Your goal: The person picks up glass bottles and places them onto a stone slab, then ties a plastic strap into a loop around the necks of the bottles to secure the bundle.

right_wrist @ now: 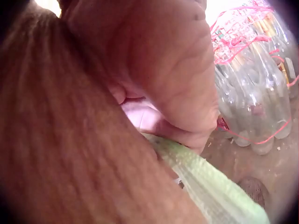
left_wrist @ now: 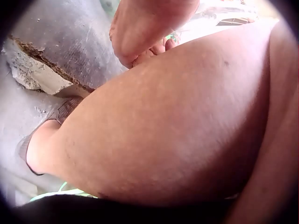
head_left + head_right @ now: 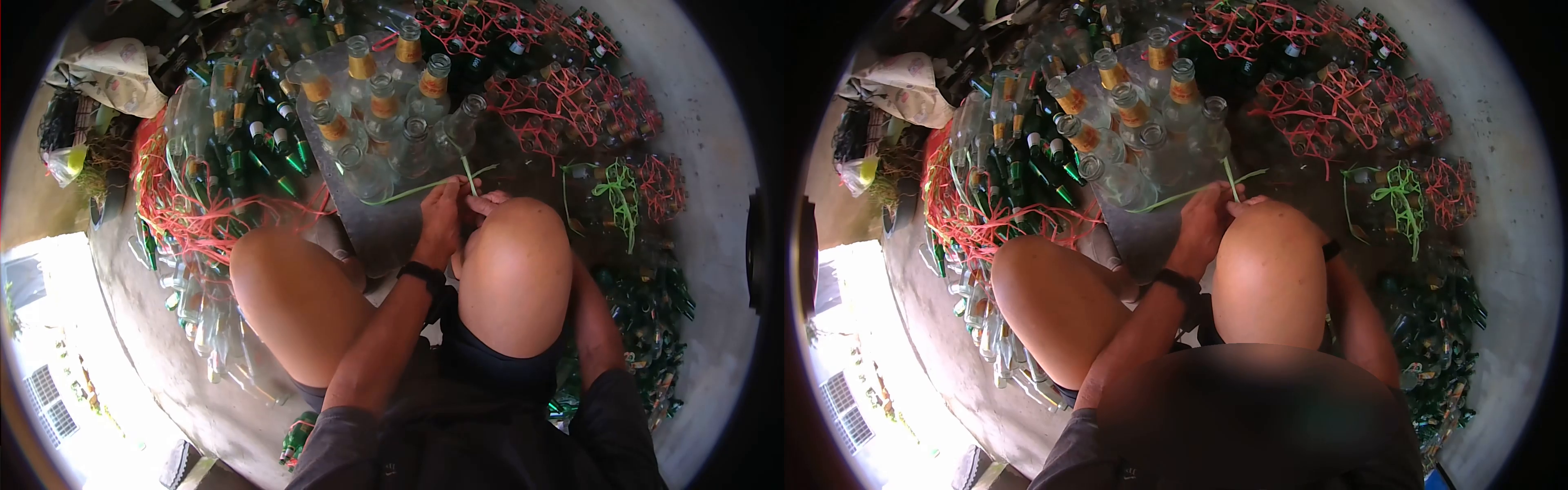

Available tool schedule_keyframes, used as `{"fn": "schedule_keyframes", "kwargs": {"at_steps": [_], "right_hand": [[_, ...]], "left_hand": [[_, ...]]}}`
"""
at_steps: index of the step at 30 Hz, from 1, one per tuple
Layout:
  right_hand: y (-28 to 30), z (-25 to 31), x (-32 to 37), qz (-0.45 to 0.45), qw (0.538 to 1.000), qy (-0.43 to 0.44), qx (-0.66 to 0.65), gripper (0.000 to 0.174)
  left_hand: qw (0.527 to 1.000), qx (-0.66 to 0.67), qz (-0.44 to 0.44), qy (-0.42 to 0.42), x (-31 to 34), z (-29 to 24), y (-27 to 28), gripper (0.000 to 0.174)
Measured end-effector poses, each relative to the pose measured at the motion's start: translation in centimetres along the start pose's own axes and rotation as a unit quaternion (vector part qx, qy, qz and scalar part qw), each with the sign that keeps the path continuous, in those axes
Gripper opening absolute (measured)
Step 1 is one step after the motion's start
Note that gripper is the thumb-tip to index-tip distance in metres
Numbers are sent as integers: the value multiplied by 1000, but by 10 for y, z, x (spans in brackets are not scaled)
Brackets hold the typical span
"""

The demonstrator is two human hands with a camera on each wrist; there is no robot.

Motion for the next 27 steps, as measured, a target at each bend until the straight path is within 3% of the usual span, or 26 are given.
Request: {"fn": "schedule_keyframes", "kwargs": {"at_steps": [7,15,16,18,20,22,23,27], "right_hand": [[6,18,8,-21,981,-143,-129,33],[21,47,18,-102,906,-301,-278,35],[22,49,19,-115,893,-321,-293,36],[24,54,16,-136,876,-339,-315,37],[23,49,7,-140,875,-321,-334,35],[20,40,-12,-111,896,-236,-359,32],[16,32,-16,-110,896,-237,-359,32],[16,30,-26,-163,897,-208,-356,27]], "left_hand": [[1000,1,-15,22,2,3,-8,19],[996,-48,-70,-13,0,6,-2,22],[988,-106,-43,-108,4,-2,-6,22],[966,-163,-16,-202,11,-16,-15,22],[989,-118,-49,-75,13,-12,-13,21],[990,-109,-76,-38,7,-6,-8,20],[990,-100,-104,-1,4,0,-2,19],[989,-114,-93,-2,3,-3,-5,16]]}}
Point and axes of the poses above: each hand's wrist, its own x-axis away from the middle knuckle, its own y-axis out of the back of the hand, z = x × y, the point moved 7 cm from there along -x, towards the middle knuckle, and after that the axes turned 14 degrees about -z, right-handed, at the moved point
